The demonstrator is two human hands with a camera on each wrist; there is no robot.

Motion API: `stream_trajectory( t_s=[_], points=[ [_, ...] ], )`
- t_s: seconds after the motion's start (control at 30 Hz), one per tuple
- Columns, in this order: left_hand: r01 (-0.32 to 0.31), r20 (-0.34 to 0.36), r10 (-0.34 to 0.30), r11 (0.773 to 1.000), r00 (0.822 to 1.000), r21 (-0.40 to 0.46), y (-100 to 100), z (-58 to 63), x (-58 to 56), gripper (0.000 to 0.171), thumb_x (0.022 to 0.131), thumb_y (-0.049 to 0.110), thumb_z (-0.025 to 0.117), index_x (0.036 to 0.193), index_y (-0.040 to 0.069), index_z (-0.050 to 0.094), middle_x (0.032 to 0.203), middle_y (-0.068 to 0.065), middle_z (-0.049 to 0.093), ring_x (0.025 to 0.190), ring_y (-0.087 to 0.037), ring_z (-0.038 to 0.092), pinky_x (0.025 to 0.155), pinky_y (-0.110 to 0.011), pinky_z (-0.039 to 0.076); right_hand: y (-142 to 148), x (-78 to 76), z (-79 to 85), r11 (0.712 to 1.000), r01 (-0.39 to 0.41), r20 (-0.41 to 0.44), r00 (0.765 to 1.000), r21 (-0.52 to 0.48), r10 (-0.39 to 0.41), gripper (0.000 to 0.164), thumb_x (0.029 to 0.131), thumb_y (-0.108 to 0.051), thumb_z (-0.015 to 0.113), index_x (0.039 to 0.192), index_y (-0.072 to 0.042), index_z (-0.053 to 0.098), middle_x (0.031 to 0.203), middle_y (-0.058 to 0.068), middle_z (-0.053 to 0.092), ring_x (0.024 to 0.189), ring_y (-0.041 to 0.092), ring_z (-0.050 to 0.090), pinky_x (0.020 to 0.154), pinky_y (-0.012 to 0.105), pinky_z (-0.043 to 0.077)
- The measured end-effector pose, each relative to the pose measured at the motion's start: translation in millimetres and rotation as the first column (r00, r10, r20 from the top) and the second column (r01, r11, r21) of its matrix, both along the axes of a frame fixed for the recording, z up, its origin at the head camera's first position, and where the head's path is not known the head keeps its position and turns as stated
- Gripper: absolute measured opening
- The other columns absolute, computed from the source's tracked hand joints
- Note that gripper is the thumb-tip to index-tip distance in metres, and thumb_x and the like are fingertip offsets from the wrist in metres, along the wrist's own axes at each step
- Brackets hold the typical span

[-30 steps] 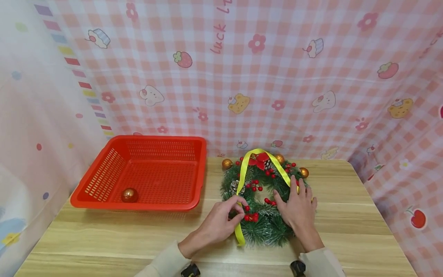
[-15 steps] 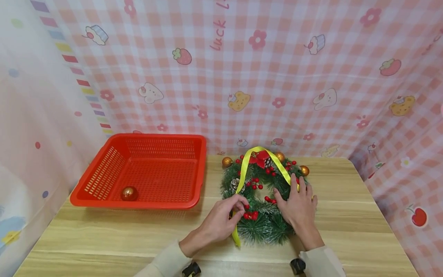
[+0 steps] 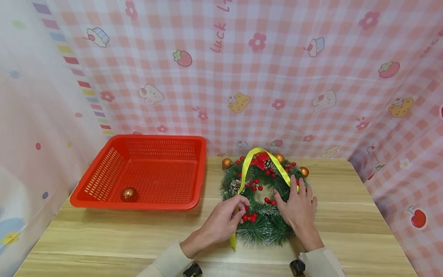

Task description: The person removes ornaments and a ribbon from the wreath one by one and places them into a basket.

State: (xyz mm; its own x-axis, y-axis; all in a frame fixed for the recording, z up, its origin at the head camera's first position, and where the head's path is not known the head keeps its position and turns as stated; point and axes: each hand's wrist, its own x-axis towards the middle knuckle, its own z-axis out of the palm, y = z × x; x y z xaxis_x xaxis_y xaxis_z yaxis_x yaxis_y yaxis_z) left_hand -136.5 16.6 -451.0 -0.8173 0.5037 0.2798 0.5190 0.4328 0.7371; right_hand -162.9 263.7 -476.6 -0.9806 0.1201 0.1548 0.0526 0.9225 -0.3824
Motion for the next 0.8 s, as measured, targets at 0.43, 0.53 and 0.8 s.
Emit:
stream_trajectory(
  t_s=[0.43, 0.53, 0.8],
  points=[
    [0.003, -0.034, -0.004, 1.000, 0.999, -0.025, 2.5, 5.6, 1.8, 0.016, 0.097, 0.005, 0.058, 0.109, 0.015, 0.059, 0.093, 0.008, 0.063, 0.074, 0.002, 0.053, 0.069, -0.015, 0.044, -0.4, 0.2, 0.6, 1.000, 0.004, -0.003, 1.000, 0.006, -0.004, 0.085, 0.097, -0.058, 0.046, 0.154, 0.000, 0.023, 0.152, 0.035, 0.024, 0.134, 0.058, 0.025, 0.099, 0.076, 0.024],
    [0.002, -0.065, -0.005, 0.999, 0.998, -0.037, 3.1, 5.9, 2.7, 0.015, 0.097, 0.004, 0.057, 0.107, 0.015, 0.058, 0.091, 0.008, 0.061, 0.074, 0.002, 0.052, 0.067, -0.014, 0.043, -0.4, -0.1, 0.3, 1.000, 0.008, -0.005, 1.000, 0.006, -0.008, 0.085, 0.097, -0.058, 0.046, 0.154, 0.001, 0.023, 0.152, 0.035, 0.025, 0.134, 0.058, 0.025, 0.098, 0.076, 0.024],
    [0.012, -0.101, -0.020, 0.997, 0.995, -0.072, 3.1, 7.2, 6.3, 0.016, 0.096, 0.004, 0.059, 0.104, 0.018, 0.059, 0.085, 0.010, 0.059, 0.080, -0.003, 0.050, 0.078, -0.022, 0.040, -1.2, 0.1, 0.4, 1.000, 0.010, -0.014, 1.000, 0.014, -0.009, 0.084, 0.097, -0.057, 0.047, 0.153, 0.002, 0.025, 0.151, 0.036, 0.026, 0.133, 0.058, 0.026, 0.098, 0.076, 0.025]
  ],
)
